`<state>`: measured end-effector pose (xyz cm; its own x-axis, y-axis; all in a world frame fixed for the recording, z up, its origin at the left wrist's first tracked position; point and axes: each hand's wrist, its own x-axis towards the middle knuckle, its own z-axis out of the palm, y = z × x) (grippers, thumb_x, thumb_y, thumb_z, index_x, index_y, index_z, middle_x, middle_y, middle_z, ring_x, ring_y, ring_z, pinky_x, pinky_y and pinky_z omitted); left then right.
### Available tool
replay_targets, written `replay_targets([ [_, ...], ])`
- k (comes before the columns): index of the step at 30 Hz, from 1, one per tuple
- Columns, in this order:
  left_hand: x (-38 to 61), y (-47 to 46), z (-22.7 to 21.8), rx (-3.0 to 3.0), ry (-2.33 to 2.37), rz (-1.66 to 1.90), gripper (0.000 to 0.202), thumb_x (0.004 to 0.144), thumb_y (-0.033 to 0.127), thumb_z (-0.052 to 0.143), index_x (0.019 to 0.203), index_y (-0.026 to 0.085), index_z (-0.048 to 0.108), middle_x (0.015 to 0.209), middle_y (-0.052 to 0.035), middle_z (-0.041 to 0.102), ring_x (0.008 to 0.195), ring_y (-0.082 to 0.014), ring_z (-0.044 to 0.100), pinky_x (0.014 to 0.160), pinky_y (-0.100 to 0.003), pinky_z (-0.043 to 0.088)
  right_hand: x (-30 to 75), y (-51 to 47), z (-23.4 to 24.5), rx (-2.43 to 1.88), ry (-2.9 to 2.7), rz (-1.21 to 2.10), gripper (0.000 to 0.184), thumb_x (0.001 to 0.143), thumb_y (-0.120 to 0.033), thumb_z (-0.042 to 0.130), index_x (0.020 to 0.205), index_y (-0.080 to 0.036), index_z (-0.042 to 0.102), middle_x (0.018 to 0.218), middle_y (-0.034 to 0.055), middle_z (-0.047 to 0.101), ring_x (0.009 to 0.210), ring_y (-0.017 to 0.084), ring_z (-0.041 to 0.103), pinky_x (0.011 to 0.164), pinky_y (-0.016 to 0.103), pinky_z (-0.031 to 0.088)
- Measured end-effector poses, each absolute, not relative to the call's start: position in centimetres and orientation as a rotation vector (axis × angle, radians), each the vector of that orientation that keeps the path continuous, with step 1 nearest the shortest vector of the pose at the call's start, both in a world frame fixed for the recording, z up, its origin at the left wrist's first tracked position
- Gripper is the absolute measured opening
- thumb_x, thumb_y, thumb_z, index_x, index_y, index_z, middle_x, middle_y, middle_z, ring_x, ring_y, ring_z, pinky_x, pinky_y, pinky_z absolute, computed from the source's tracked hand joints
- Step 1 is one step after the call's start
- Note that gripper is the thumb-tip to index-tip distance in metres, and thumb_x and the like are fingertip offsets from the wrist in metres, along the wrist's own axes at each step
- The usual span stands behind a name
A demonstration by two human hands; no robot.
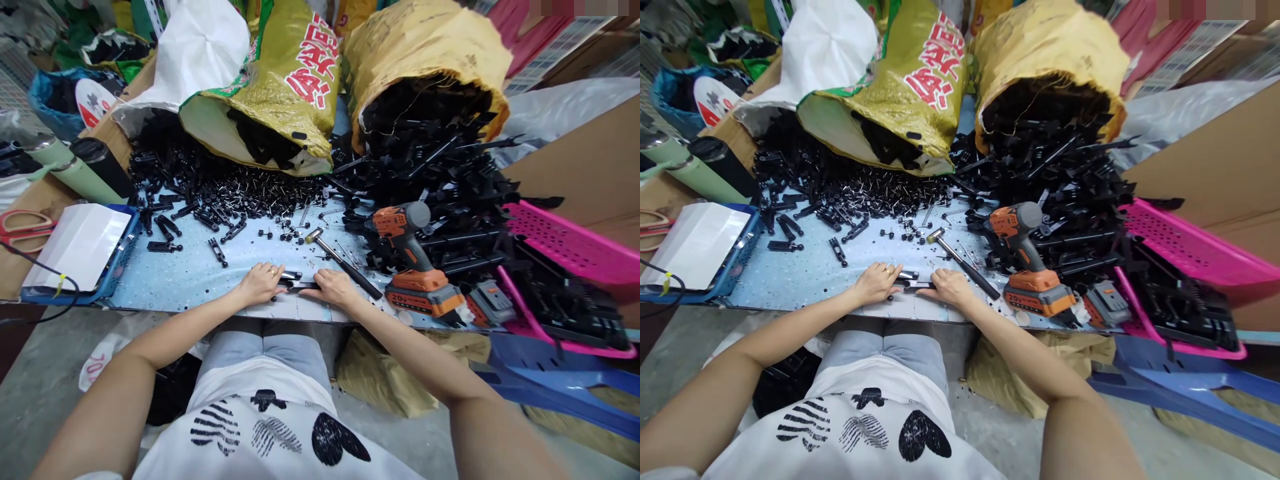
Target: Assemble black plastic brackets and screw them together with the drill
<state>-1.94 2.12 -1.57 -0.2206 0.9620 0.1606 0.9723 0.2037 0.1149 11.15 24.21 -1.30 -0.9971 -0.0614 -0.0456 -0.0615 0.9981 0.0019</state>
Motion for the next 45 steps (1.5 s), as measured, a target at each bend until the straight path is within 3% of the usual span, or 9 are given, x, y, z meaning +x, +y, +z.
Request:
replay_targets([
  [4, -3.0, 4.1, -0.7, -1.789, -2.527, -0.331, 0.053, 0.092, 0.05, 0.034, 0.077, 0.009, 0.064, 0.074, -0.0151, 0.061, 0.072, -0.0232, 0.059, 0.063, -0.033, 0.043, 10.8, 23.3, -0.3, -0.106, 3.093, 0.092, 0.071, 0.083, -0.073, 0.027, 0.078, -0.012, 0.063, 0.076, 0.0112, 0.061, 0.067, 0.019, 0.057, 0.059, 0.027, 0.031],
  [8, -1.3, 1.1, 2.5, -1.862, -2.353, -0.623, 0.052, 0.095, 0.046, 0.027, 0.064, 0.016, 0.057, 0.062, -0.0085, 0.056, 0.06, -0.0173, 0.053, 0.056, -0.029, 0.039, 12.2, 22.3, 4.2, -0.675, 3.138, -0.128, 0.069, 0.084, -0.072, 0.024, 0.064, -0.015, 0.056, 0.06, 0.0061, 0.051, 0.055, 0.014, 0.047, 0.055, 0.028, 0.026],
  [16, 7.8, -2.9, 10.3, -1.927, -1.874, -1.939, 0.052, 0.097, 0.041, 0.015, 0.066, 0.016, 0.049, 0.051, -0.0014, 0.044, 0.047, -0.0102, 0.042, 0.049, -0.024, 0.034, 14.2, 14.4, 9.1, -1.512, 2.548, -1.918, 0.047, 0.094, -0.055, 0.03, 0.068, -0.019, 0.045, 0.051, -0.0018, 0.036, 0.044, 0.011, 0.035, 0.047, 0.027, 0.026],
  [21, 8.6, -1.2, 7.4, -1.592, -1.788, -1.812, 0.054, 0.096, 0.047, 0.015, 0.099, 0.015, 0.058, 0.079, -0.0092, 0.06, 0.075, -0.0165, 0.057, 0.066, -0.028, 0.046, 10.7, 8.8, 3.6, -0.369, 2.808, -2.943, 0.044, 0.091, -0.056, 0.014, 0.092, -0.023, 0.042, 0.084, 0.0067, 0.048, 0.078, 0.019, 0.053, 0.07, 0.037, 0.045],
  [24, 6.7, -0.7, 4.5, -1.476, -1.802, -1.424, 0.064, 0.094, 0.053, 0.011, 0.124, 0.013, 0.051, 0.098, -0.0142, 0.06, 0.097, -0.0232, 0.056, 0.079, -0.035, 0.045, 6.6, 10.5, 2.1, -0.263, 3.025, -2.635, 0.038, 0.091, -0.053, 0.018, 0.101, -0.025, 0.042, 0.104, 0.0088, 0.049, 0.1, 0.021, 0.05, 0.083, 0.042, 0.044],
  [28, 1.3, 0.2, 0.3, -1.439, -2.115, -0.797, 0.07, 0.09, 0.061, 0.017, 0.121, 0.012, 0.055, 0.097, -0.0152, 0.061, 0.089, -0.0242, 0.056, 0.075, -0.035, 0.043, -1.8, 18.4, 2.1, -0.519, 3.418, -1.54, 0.034, 0.088, -0.05, 0.042, 0.102, -0.019, 0.05, 0.104, 0.0102, 0.056, 0.103, 0.022, 0.049, 0.092, 0.04, 0.038],
  [34, -7.6, 4.8, -1.9, -1.35, -2.65, -0.273, 0.062, 0.087, 0.06, 0.038, 0.113, 0.007, 0.058, 0.097, -0.018, 0.06, 0.096, -0.0277, 0.054, 0.085, -0.039, 0.041, -16.3, 28.4, 2.7, 0.459, 3.44, -0.565, 0.038, 0.093, -0.031, 0.036, 0.119, -0.009, 0.05, 0.118, 0.0172, 0.052, 0.111, 0.025, 0.044, 0.097, 0.036, 0.033],
  [39, -9.9, 4.7, 0.0, -1.243, -2.509, -0.355, 0.055, 0.09, 0.051, 0.04, 0.127, 0.01, 0.048, 0.127, -0.0163, 0.05, 0.124, -0.0297, 0.038, 0.105, -0.046, 0.026, -23.4, 30.7, 3.3, 0.567, 3.343, -0.261, 0.04, 0.091, -0.02, 0.034, 0.128, -0.009, 0.045, 0.122, 0.0205, 0.049, 0.112, 0.029, 0.045, 0.091, 0.041, 0.037],
  [45, -14.7, -1.7, 1.6, -0.717, -2.764, -0.414, 0.044, 0.09, 0.039, 0.043, 0.12, 0.009, 0.052, 0.117, -0.0171, 0.055, 0.112, -0.0279, 0.048, 0.094, -0.04, 0.04, -28.3, 31.9, 4.0, 0.53, 3.169, -0.023, 0.039, 0.09, -0.014, 0.032, 0.124, -0.011, 0.051, 0.116, 0.0223, 0.053, 0.104, 0.028, 0.055, 0.085, 0.043, 0.042],
])
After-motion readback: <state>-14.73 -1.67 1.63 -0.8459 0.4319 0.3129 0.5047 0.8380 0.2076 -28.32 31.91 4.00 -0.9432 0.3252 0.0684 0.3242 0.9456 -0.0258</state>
